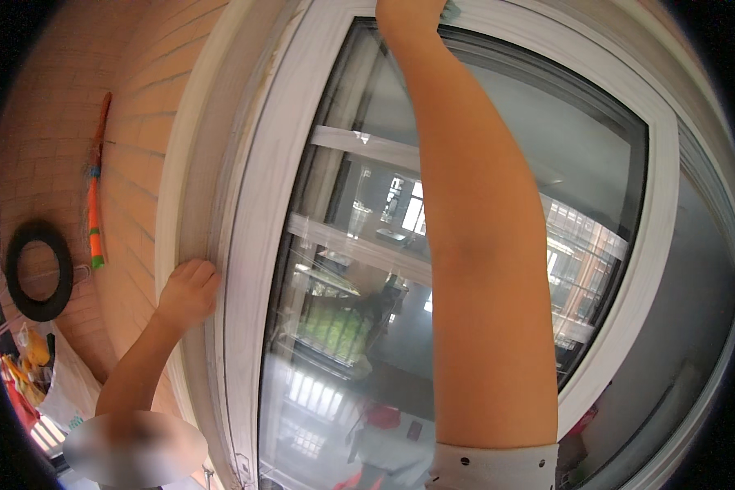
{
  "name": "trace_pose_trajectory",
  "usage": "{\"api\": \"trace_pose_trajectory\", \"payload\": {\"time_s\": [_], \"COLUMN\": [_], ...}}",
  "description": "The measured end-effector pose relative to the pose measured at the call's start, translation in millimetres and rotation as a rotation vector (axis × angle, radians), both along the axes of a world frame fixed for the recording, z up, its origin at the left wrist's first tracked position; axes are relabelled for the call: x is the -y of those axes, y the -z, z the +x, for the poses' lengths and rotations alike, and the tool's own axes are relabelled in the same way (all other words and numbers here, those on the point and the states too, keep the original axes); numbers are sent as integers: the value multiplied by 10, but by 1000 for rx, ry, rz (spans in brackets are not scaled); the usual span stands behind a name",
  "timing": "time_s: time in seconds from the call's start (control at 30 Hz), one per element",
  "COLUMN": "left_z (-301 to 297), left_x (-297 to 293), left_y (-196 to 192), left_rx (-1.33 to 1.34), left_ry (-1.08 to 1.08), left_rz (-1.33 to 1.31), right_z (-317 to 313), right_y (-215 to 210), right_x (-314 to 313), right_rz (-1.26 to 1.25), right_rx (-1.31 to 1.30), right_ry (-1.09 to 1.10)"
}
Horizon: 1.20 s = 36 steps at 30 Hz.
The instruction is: The person wipes the white frame of a sliding glass door with a green cloth. They clean the vertical and horizontal sections of the frame on a balcony, moving the cloth up and down and side to side.
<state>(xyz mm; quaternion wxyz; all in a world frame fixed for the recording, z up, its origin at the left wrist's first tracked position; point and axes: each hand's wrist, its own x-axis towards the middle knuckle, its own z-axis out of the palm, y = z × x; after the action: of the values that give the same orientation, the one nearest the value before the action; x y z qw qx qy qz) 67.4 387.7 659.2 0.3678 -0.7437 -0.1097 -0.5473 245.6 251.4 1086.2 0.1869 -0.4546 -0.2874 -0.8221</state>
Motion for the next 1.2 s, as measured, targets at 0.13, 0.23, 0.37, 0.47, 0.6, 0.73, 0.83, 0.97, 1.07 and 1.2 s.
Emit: {"api": "trace_pose_trajectory", "payload": {"time_s": [0.13, 0.23, 0.37, 0.47, 0.6, 0.73, 0.83, 0.97, 1.07, 1.2], "left_z": [-4, 4, 13, -41, -51, -14, -65, -92, -63, -72], "left_x": [-11, 15, 46, 17, -23, 12, 9, -7, -10, -25], "left_y": [4, 5, 17, -5, 57, 51, 50, 63, 71, 80], "left_rx": [-8, -22, -32, -39, -36, -45, -35, -29, -23, 53], "left_ry": [-3, -8, 3, -5, 3, 27, 45, 83, 93, 132], "left_rz": [-26, -39, -34, -87, -82, -73, -65, -65, -94, -4], "right_z": [-189, -246, -273, -251, -300, -223, -239, -197, -231, -247], "right_y": [-57, -145, -47, 307, 948, 1724, 2391, 3529, 3500, 2183], "right_x": [-445, -741, -897, -923, -811, -671, -671, -506, -429, -643], "right_rz": [-113, -137, -174, -276, -473, -643, -812, -1213, -1363, -846], "right_rx": [33, 75, 97, 345, 314, 305, 415, 437, 382, 309], "right_ry": [16, -132, -206, -267, -249, -353, -429, -443, -277, -546]}}
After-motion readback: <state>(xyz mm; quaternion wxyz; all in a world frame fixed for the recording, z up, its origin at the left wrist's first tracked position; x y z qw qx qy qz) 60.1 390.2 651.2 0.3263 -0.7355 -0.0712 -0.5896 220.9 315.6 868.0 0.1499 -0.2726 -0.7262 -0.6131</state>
